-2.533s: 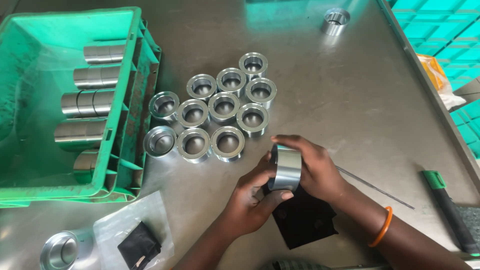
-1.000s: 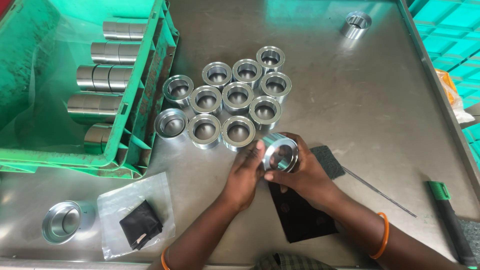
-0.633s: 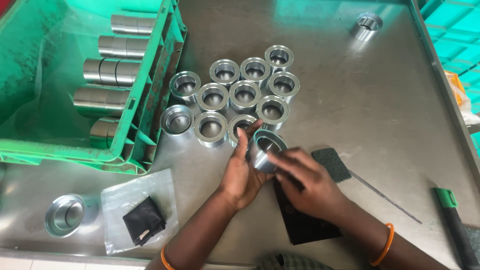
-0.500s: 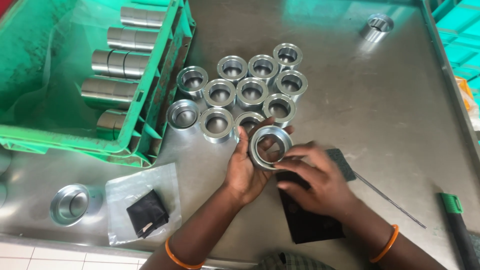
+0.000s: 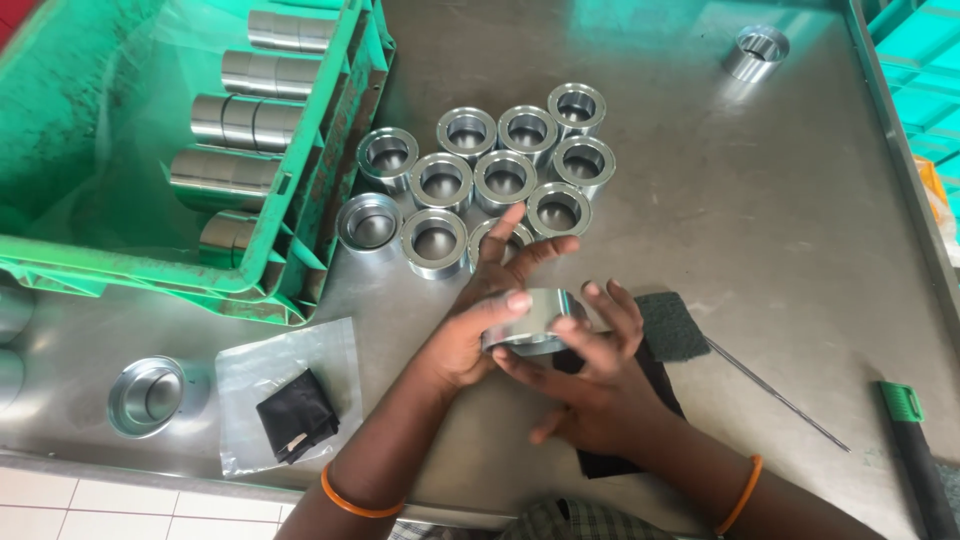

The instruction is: Inspecting and cleaning metal rings at a workstation using an abrasive cloth.

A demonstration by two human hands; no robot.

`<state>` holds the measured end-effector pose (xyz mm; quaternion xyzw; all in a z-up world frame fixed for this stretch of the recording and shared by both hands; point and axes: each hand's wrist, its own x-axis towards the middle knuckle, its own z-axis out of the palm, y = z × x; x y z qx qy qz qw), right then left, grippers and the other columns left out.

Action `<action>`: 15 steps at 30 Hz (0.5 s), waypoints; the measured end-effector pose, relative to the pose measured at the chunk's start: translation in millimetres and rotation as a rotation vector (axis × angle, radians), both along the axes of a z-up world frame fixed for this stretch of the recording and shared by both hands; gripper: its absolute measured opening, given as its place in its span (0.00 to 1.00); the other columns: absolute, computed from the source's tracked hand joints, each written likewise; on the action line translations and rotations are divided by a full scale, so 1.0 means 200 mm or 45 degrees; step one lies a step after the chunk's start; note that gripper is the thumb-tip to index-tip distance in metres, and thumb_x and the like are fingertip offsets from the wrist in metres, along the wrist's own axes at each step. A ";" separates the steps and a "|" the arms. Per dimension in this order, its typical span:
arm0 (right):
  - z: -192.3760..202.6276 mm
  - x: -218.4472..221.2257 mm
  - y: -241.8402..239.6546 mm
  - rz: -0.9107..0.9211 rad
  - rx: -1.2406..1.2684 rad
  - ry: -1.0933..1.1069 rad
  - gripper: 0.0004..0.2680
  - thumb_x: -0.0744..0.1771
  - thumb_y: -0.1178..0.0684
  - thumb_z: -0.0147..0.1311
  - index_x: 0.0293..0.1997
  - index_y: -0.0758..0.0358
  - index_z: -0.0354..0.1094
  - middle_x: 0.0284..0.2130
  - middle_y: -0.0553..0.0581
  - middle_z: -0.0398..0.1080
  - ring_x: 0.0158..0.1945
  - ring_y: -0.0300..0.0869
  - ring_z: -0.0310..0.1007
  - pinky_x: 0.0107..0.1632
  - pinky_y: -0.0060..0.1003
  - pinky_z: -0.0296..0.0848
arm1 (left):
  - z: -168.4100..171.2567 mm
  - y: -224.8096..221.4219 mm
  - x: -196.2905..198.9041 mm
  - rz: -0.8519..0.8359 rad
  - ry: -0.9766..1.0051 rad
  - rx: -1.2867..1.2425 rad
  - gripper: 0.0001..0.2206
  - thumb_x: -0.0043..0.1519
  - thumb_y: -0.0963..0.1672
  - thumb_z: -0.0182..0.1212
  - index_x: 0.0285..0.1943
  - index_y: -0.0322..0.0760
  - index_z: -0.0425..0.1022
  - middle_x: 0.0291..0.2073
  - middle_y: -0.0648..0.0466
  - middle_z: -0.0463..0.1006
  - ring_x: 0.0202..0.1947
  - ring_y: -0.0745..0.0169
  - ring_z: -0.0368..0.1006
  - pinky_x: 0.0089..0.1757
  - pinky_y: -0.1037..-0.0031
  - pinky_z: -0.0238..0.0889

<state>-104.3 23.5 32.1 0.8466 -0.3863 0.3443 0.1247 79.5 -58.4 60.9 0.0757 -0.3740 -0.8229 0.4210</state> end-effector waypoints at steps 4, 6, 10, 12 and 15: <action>0.04 -0.18 -0.13 0.128 0.165 -0.215 0.23 0.69 0.23 0.35 0.53 0.35 0.79 0.74 0.56 0.43 0.78 0.59 0.38 0.75 0.62 0.47 | 0.09 0.00 0.03 0.043 -0.143 -0.343 0.50 0.57 0.49 0.70 0.82 0.50 0.32 0.68 0.43 0.62 0.56 0.46 0.69 0.55 0.58 0.67; 0.10 -0.31 -0.22 0.395 0.759 -0.616 0.21 0.70 0.27 0.37 0.31 0.44 0.76 0.68 0.59 0.60 0.73 0.53 0.52 0.71 0.55 0.54 | 0.15 0.02 0.03 0.137 -0.631 -0.625 0.50 0.53 0.48 0.73 0.80 0.50 0.38 0.64 0.46 0.65 0.53 0.49 0.71 0.52 0.59 0.68; 0.05 -0.60 -0.51 0.160 0.805 -0.575 0.16 0.71 0.36 0.44 0.40 0.52 0.76 0.63 0.59 0.65 0.71 0.52 0.58 0.67 0.51 0.60 | 0.15 0.08 0.00 0.320 -1.237 -1.007 0.41 0.52 0.48 0.75 0.74 0.46 0.55 0.63 0.49 0.68 0.58 0.47 0.70 0.52 0.55 0.66; -0.09 -0.82 -0.70 -0.284 0.557 -0.242 0.11 0.68 0.48 0.58 0.53 0.58 0.76 0.59 0.58 0.70 0.66 0.54 0.66 0.66 0.49 0.65 | 0.16 0.10 -0.03 0.351 -1.835 -1.203 0.31 0.54 0.47 0.73 0.68 0.46 0.67 0.63 0.55 0.67 0.60 0.43 0.64 0.53 0.43 0.58; -0.19 -1.16 -1.06 -0.543 0.440 -0.182 0.18 0.66 0.47 0.62 0.62 0.60 0.69 0.62 0.64 0.66 0.65 0.58 0.64 0.66 0.58 0.59 | 0.16 0.10 -0.04 0.277 -2.165 -1.183 0.23 0.57 0.44 0.67 0.62 0.46 0.72 0.62 0.61 0.66 0.60 0.42 0.61 0.53 0.36 0.55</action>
